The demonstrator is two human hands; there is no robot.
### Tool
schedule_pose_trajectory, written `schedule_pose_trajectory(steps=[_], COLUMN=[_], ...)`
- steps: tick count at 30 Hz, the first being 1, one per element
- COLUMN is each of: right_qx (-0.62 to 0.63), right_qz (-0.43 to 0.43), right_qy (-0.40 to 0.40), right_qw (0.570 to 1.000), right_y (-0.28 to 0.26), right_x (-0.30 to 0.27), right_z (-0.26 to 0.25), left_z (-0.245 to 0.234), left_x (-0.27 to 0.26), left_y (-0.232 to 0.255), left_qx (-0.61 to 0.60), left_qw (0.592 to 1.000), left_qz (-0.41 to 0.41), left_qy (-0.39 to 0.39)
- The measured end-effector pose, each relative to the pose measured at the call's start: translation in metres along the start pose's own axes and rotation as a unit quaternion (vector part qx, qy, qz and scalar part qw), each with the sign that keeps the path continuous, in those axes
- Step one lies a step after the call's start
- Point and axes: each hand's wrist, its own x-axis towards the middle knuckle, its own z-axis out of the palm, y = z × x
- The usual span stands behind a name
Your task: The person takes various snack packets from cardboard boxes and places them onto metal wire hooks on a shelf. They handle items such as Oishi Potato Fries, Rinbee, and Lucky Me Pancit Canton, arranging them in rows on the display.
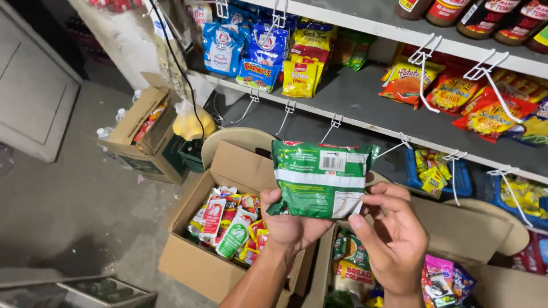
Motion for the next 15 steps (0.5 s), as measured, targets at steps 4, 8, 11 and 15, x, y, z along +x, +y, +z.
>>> schedule_pose_trajectory(steps=[4, 8, 11, 15], right_qx=[0.038, 0.099, 0.173, 0.29], right_qz=[0.025, 0.08, 0.102, 0.138], right_qy=[0.039, 0.03, 0.037, 0.039], right_qw=[0.998, 0.991, 0.979, 0.946], right_y=[0.005, 0.001, -0.001, 0.001], right_x=[0.001, 0.001, 0.004, 0.0], right_z=[0.029, 0.064, 0.085, 0.092], left_z=[0.0, -0.024, -0.042, -0.054], left_x=[-0.001, -0.011, -0.014, -0.023], left_y=[0.031, 0.052, 0.07, 0.085], left_qx=[-0.004, -0.017, -0.042, -0.054], left_qw=[0.999, 0.999, 0.998, 0.991], left_qz=[-0.025, -0.026, -0.041, -0.059], left_qy=[0.026, 0.009, -0.038, -0.105])
